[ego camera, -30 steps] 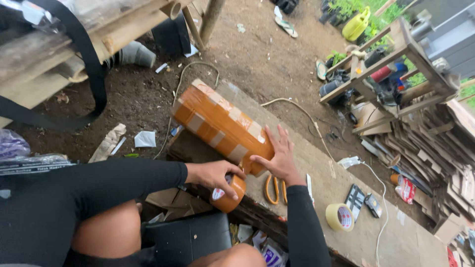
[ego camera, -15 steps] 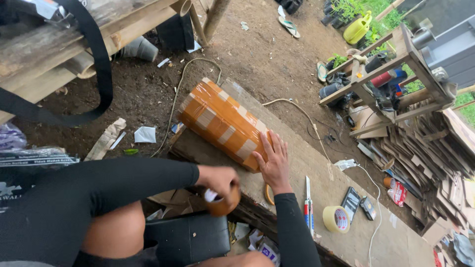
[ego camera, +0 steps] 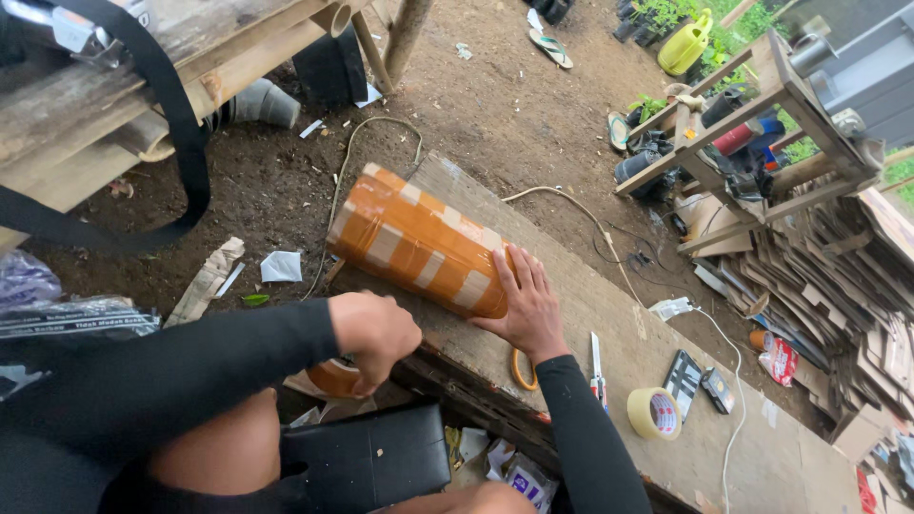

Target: The person cuts a piece of cardboard with scissors, places it on top of a cylindrical cardboard tube, and secures it with brown packing tape. They then cut another piece of cardboard and begin to trim it.

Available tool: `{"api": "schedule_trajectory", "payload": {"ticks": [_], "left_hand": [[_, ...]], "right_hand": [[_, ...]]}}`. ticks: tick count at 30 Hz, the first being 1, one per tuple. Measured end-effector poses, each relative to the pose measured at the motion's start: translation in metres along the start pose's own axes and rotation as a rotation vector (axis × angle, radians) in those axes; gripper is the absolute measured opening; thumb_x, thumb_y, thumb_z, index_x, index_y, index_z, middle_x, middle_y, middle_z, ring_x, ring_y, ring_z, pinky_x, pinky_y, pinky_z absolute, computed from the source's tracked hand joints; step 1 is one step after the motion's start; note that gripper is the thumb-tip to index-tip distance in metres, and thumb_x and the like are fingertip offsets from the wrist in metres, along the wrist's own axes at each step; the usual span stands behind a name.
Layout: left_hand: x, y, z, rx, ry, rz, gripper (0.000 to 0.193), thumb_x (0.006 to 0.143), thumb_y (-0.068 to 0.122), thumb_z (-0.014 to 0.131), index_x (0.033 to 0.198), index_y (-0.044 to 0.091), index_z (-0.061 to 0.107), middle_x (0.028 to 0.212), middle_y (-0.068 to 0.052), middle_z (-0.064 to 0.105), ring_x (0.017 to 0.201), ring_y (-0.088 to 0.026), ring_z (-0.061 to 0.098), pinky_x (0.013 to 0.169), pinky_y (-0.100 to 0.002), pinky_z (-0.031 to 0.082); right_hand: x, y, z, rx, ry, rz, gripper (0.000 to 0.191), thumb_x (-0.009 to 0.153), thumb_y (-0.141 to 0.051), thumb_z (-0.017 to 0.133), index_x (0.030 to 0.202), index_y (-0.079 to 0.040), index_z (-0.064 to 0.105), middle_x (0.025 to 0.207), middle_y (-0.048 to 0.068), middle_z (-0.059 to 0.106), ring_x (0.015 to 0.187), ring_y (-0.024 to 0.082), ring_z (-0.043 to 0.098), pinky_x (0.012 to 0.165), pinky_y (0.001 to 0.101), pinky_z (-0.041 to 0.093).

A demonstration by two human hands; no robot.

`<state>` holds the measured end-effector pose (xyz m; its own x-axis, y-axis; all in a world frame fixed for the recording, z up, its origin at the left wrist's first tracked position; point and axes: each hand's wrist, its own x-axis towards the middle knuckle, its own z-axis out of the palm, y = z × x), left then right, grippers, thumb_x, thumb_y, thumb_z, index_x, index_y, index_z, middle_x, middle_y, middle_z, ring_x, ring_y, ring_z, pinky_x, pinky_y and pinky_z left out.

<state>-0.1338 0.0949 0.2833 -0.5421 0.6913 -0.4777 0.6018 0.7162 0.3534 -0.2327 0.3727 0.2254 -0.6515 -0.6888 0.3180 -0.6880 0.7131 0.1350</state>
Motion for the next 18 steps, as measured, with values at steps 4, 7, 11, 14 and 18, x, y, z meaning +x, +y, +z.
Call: {"api": "schedule_trajectory", "payload": {"ticks": [4, 7, 11, 14, 18], "left_hand": [[-0.069, 0.030, 0.018, 0.226, 0.364, -0.062, 0.025, 0.071, 0.023, 0.077, 0.089, 0.005, 0.077, 0.096, -0.016, 0.067, 0.105, -0.042, 0.061, 0.083, -0.060, 0.050], [-0.073, 0.063, 0.057, 0.368, 0.503, -0.040, 0.032, 0.079, 0.030, 0.071, 0.092, 0.001, 0.078, 0.098, -0.020, 0.067, 0.111, -0.056, 0.053, 0.088, -0.078, 0.041], [-0.047, 0.066, 0.111, 0.269, 0.536, 0.174, 0.031, 0.095, 0.029, 0.064, 0.095, 0.002, 0.079, 0.096, -0.021, 0.069, 0.102, -0.058, 0.055, 0.075, -0.080, 0.043], [-0.028, 0.054, 0.132, 0.123, 0.288, 0.235, 0.030, 0.098, 0.027, 0.063, 0.098, 0.003, 0.079, 0.094, -0.017, 0.070, 0.097, -0.048, 0.056, 0.070, -0.068, 0.046], [-0.013, 0.052, 0.141, 0.100, 0.245, 0.204, 0.028, 0.096, 0.026, 0.062, 0.095, 0.004, 0.079, 0.090, -0.017, 0.070, 0.097, -0.048, 0.056, 0.071, -0.068, 0.045]], "right_hand": [[0.003, -0.001, -0.009, 0.079, 0.013, 0.023, 0.118, 0.061, -0.075, 0.079, 0.156, -0.019, 0.038, 0.157, 0.014, 0.042, 0.146, 0.038, 0.036, 0.121, 0.0484, 0.031], [0.007, -0.009, -0.011, -0.022, 0.033, -0.003, 0.114, 0.069, -0.075, 0.077, 0.159, -0.019, 0.037, 0.161, 0.015, 0.041, 0.148, 0.036, 0.037, 0.124, 0.0491, 0.030], [0.015, -0.022, -0.006, -0.126, -0.016, 0.077, 0.126, 0.057, -0.082, 0.076, 0.152, -0.010, 0.034, 0.152, 0.018, 0.040, 0.143, 0.038, 0.035, 0.117, 0.0622, 0.022], [0.031, -0.016, -0.005, 0.064, -0.072, 0.112, 0.126, 0.062, -0.081, 0.074, 0.156, -0.010, 0.031, 0.156, 0.019, 0.037, 0.145, 0.039, 0.032, 0.120, 0.0593, 0.022], [0.082, 0.027, -0.020, 0.207, -0.411, 0.282, 0.117, 0.063, -0.077, 0.071, 0.160, -0.026, 0.030, 0.164, 0.009, 0.036, 0.152, 0.032, 0.031, 0.121, 0.0670, 0.014]]}}
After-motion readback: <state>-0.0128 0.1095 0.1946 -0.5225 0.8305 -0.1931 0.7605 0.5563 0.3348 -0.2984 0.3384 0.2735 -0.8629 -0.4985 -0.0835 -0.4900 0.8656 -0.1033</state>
